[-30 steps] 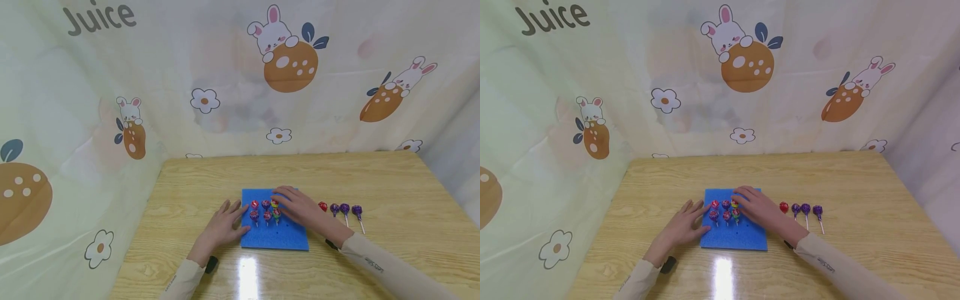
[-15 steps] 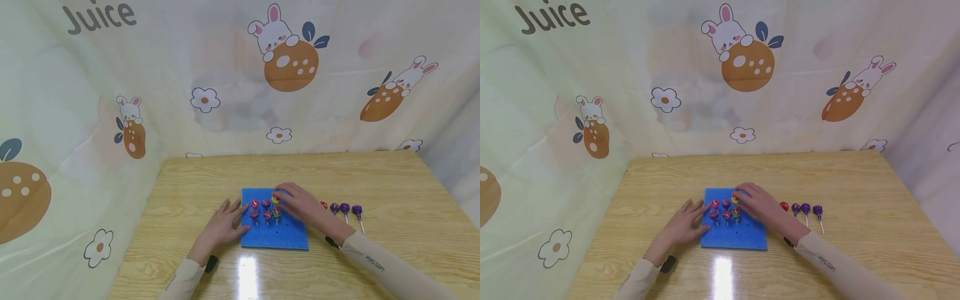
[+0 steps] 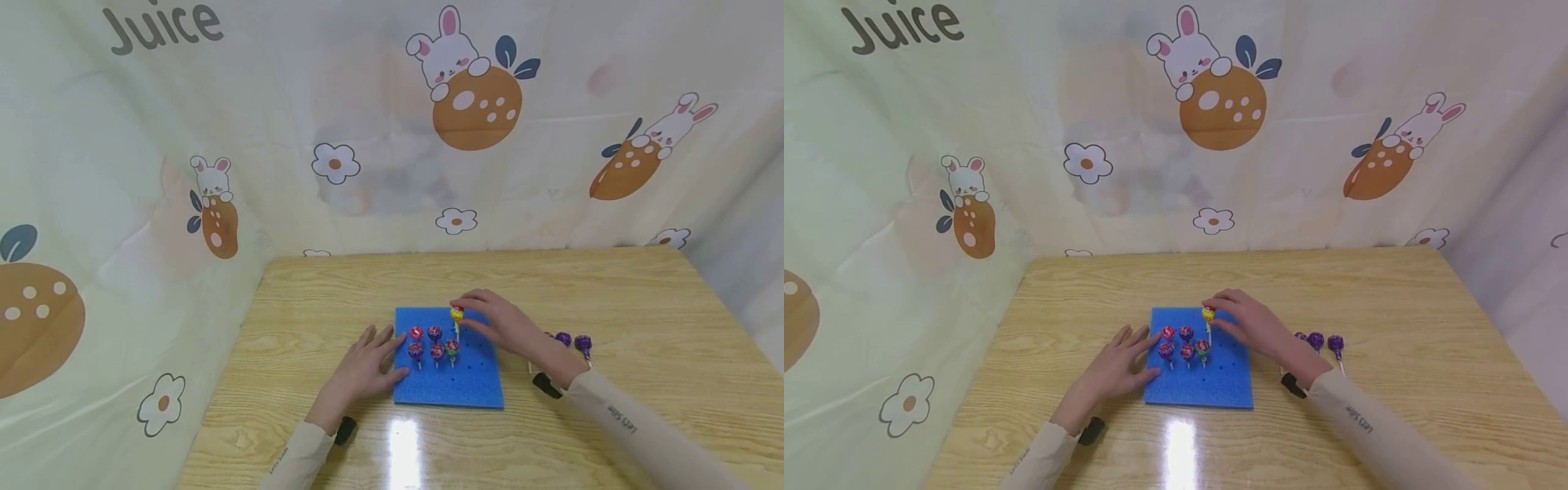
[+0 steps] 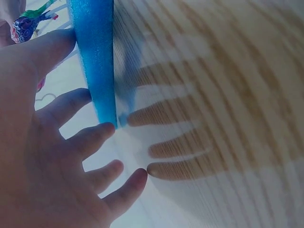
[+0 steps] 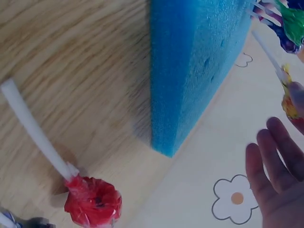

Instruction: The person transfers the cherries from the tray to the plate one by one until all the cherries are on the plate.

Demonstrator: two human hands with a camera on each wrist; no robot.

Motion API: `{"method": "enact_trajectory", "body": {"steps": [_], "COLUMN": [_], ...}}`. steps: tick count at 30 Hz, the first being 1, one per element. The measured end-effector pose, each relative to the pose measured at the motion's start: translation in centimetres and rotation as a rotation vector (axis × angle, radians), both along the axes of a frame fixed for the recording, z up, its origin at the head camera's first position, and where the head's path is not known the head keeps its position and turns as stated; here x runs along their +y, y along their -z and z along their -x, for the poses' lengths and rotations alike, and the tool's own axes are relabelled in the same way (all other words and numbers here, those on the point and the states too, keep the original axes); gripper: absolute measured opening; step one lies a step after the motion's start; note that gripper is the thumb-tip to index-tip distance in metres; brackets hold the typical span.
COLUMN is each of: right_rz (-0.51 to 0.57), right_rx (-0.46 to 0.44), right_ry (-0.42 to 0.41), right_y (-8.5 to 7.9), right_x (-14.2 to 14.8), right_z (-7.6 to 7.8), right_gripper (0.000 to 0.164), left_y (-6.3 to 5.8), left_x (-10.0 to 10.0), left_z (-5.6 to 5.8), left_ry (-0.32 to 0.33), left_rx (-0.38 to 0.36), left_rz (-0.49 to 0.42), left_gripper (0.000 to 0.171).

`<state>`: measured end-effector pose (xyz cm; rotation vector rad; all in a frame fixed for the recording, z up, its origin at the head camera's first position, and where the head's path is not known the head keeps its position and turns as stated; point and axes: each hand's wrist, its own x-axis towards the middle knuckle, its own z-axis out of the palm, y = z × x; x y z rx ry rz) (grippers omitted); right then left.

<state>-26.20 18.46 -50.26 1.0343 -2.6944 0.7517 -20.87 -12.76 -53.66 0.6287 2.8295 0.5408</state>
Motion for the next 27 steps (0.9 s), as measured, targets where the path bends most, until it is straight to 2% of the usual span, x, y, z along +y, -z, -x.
{"method": "enact_trajectory", "body": {"steps": [8, 12, 15, 27], "right_rz": [0.063, 0.075, 0.064, 0.056], "right_rx": [-0.321, -0.429, -0.460, -0.486], "right_ry": [-0.024, -0.023, -0.028, -0.048], "right_y": [-0.2, -0.6, -0.6, -0.2], "right_x": [0.9, 1.1, 1.1, 2.0], "right_z": [1.0, 1.2, 1.2, 1.1], "right_gripper": [0.036, 0.035, 0.035, 0.036], "left_y": [0.0, 0.0, 0.0, -0.1], "left_x": [-0.1, -0.2, -0.1, -0.1], "left_z": [0.0, 0.0, 0.0, -0.1], "left_ry": [0.005, 0.005, 0.004, 0.000], "left_rx": [0.001, -0.005, -0.009, -0.006], "left_rz": [-0.004, 0.002, 0.003, -0.004], "left_gripper": [0.069, 0.069, 0.069, 0.069]}}
